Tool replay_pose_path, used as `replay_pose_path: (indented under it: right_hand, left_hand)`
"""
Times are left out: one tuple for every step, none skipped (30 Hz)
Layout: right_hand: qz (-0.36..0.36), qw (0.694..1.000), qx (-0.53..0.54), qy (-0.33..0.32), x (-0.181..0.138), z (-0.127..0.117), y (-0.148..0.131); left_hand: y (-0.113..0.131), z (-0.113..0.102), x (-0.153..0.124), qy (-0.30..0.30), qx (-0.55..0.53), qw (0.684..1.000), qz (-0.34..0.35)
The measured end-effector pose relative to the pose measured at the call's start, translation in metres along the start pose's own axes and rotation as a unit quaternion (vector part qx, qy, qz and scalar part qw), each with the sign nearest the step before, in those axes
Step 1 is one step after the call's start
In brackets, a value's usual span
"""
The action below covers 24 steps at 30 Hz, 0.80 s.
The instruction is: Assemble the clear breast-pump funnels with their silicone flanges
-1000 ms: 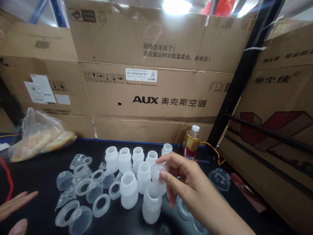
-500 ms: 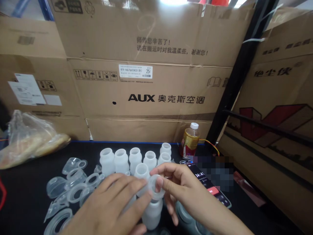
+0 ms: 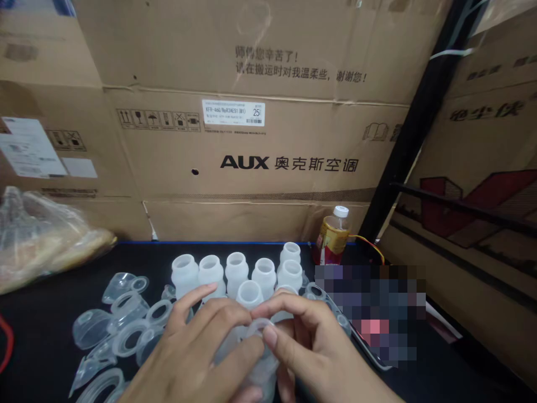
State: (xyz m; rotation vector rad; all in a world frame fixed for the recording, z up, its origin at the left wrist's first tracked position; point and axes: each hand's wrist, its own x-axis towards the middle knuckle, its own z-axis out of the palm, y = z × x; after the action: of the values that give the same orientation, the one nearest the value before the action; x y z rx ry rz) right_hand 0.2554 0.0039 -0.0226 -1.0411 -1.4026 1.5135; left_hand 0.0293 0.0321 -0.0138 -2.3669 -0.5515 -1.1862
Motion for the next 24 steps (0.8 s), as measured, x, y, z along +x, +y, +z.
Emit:
replay_pose_path:
  right_hand:
    - [-0.001, 1.000, -0.001, -0.001, 0.000, 0.001, 0.003]
    - [0.000, 1.000, -0.002, -0.003, -0.001, 0.003, 0.007]
    - [-0.001, 1.000, 0.000, -0.002, -0.002, 0.003, 0.010]
    - [-0.008, 1.000, 0.001, -0.002, -0.003, 0.003, 0.014]
    - [-0.022, 1.000, 0.002, -0.004, -0.005, 0.003, 0.019]
    - [-0.042, 0.999, 0.003, -0.006, -0.006, 0.003, 0.024]
    - [-0.061, 0.998, 0.000, -0.008, -0.008, 0.002, 0.029]
    - [-0.075, 0.997, -0.008, -0.011, -0.009, 0.001, 0.035]
    - [-0.088, 0.996, -0.016, -0.013, -0.009, 0.000, 0.040]
    - [-0.103, 0.994, -0.028, -0.015, -0.009, 0.000, 0.045]
    - [-0.116, 0.992, -0.044, -0.010, -0.008, 0.001, 0.048]
    - [-0.129, 0.989, -0.067, -0.004, -0.006, 0.001, 0.051]
    - [-0.145, 0.985, -0.094, 0.005, -0.003, 0.003, 0.053]
    - [-0.170, 0.978, -0.123, 0.012, 0.000, 0.004, 0.054]
    - [-0.195, 0.969, -0.148, 0.015, 0.004, 0.006, 0.054]
    - [-0.221, 0.961, -0.166, 0.017, 0.007, 0.007, 0.054]
    - [-0.245, 0.953, -0.176, 0.016, 0.011, 0.009, 0.054]
    - [-0.261, 0.949, -0.179, 0.015, 0.013, 0.010, 0.054]
    - [-0.263, 0.947, -0.182, 0.015, 0.015, 0.011, 0.053]
    - [-0.253, 0.950, -0.184, 0.017, 0.016, 0.012, 0.052]
    - [-0.240, 0.953, -0.185, 0.021, 0.016, 0.013, 0.051]
    - [-0.238, 0.954, -0.183, 0.026, 0.015, 0.014, 0.051]
    - [-0.241, 0.953, -0.179, 0.029, 0.014, 0.015, 0.050]
    - [-0.248, 0.952, -0.174, 0.033, 0.013, 0.015, 0.049]
  left_hand:
    - [-0.001, 0.000, -0.002, 0.005, -0.011, 1.000, -0.005]
    - [-0.001, 0.002, -0.004, 0.015, -0.026, 0.999, -0.013]
    - [-0.001, 0.004, -0.006, 0.029, -0.042, 0.999, -0.019]
    - [0.000, 0.006, -0.008, 0.040, -0.055, 0.997, -0.026]
    - [0.001, 0.009, -0.010, 0.050, -0.065, 0.996, -0.034]
    - [0.002, 0.011, -0.012, 0.056, -0.072, 0.995, -0.044]
    - [0.003, 0.012, -0.014, 0.060, -0.078, 0.994, -0.055]
    - [0.005, 0.013, -0.015, 0.057, -0.080, 0.993, -0.063]
    - [0.006, 0.014, -0.016, 0.067, -0.081, 0.992, -0.065]
    - [0.006, 0.013, -0.017, 0.077, -0.088, 0.991, -0.067]
    - [0.007, 0.013, -0.017, 0.084, -0.101, 0.988, -0.078]
    - [0.008, 0.011, -0.018, 0.086, -0.117, 0.985, -0.096]
    - [0.008, 0.010, -0.018, 0.084, -0.127, 0.982, -0.111]
    - [0.008, 0.009, -0.018, 0.077, -0.130, 0.981, -0.118]
    - [0.007, 0.007, -0.019, 0.067, -0.124, 0.983, -0.115]
    - [0.005, 0.006, -0.019, 0.059, -0.111, 0.987, -0.101]
    - [0.003, 0.005, -0.020, 0.058, -0.092, 0.991, -0.072]
    - [0.000, 0.004, -0.021, 0.063, -0.076, 0.994, -0.044]
    - [-0.003, 0.003, -0.021, 0.062, -0.065, 0.996, -0.024]
    - [-0.006, 0.001, -0.022, 0.062, -0.057, 0.996, -0.007]
    - [-0.009, 0.000, -0.023, 0.051, -0.048, 0.998, 0.008]
    - [-0.012, -0.002, -0.024, 0.037, -0.041, 0.998, 0.023]
    - [-0.014, -0.004, -0.025, 0.015, -0.033, 0.999, 0.033]
    - [-0.015, -0.006, -0.025, -0.005, -0.026, 0.999, 0.037]
